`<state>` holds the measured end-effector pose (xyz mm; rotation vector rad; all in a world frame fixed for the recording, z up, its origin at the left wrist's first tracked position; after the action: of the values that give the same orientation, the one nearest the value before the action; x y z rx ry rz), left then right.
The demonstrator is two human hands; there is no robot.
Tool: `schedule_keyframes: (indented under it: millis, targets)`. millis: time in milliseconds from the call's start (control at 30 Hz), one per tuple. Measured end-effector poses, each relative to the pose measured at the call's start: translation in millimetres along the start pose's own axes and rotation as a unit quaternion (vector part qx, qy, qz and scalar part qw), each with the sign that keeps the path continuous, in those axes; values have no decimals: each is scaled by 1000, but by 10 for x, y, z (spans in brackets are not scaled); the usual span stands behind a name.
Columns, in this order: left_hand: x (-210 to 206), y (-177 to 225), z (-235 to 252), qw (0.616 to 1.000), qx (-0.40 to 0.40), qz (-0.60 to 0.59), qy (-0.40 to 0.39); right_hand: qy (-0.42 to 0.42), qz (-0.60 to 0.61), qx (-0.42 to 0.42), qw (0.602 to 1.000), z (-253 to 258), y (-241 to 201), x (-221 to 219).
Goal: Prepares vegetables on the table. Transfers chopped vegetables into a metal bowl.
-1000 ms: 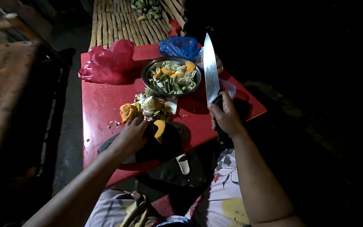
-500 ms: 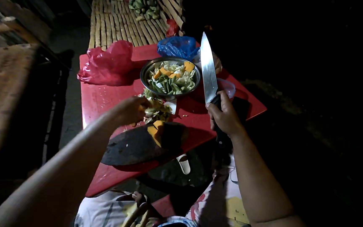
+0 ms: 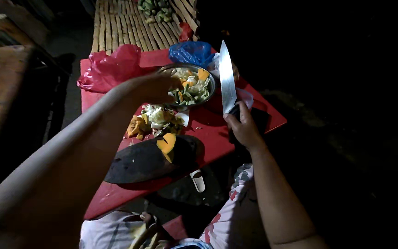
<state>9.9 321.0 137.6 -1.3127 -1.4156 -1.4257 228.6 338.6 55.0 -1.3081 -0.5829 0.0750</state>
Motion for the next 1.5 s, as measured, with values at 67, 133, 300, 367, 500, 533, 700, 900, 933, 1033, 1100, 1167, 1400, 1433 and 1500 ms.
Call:
schedule_keyframes:
  millis: [67,133,300,367,500,533,700,900,933,1033,1100,1167,1400,1433,1500]
  targets:
    - [-581,-132,-191,991,-105,20,-83,-20,53,-21,998,-19,9,-27]
    - [-980,-137,-468,977,-105,52,-179,-23,76,-33,996,-47,-3,-16]
    - [-1214,-77,-882,976,37,51,-208,-15,83,-33,996,-70,-30,-5]
    - [-1219,-124,-900,988,24,44,-145,-19,86,-28,996,-64,-27,-25]
    - [-1247,-161,-935,992,35,49,-112,-25,65,-32,997,-81,28,-49]
    - [-1250,-155,-939,993,26,45,-104,-25,62,-35,997,-87,43,-52]
    - [-1219,-156,-933,993,12,47,-104,-25,52,-30,998,-103,22,-73]
    - [-1210,-176,-1077,999,11,23,-25,-52,33,-18,998,-112,9,-187]
    - [-1221,-217,-1109,1000,17,7,-4,-60,21,-19,998,-121,16,-219]
    - [-1216,-368,-1234,996,62,-35,62,-75,6,-17,997,-147,3,-300]
    - [-1191,-491,-1333,985,119,-76,96,-78,15,-10,997,-139,-17,-331]
    - [-1227,-607,-1436,975,184,-102,73,-77,16,-9,997,-137,-17,-344]
    - [-1189,-766,-1559,958,256,-122,-46,-65,22,-21,997,-105,20,-287]
    - [-1133,-770,-1522,958,255,-119,-52,-62,23,-24,998,-97,19,-271]
    - [-1004,-832,-1351,965,219,-134,-56,-57,26,-30,998,-87,30,-239]
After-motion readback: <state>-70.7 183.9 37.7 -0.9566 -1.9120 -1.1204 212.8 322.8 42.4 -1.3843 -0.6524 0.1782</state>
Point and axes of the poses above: each hand's wrist, its own z-axis towards the middle knuckle, its own x-axis out of the back of the hand, y = z × x, the point moved 10 cm from there along z, towards the middle knuckle, and after that the axes turned 4 degrees about -z, right-handed, at the moved point
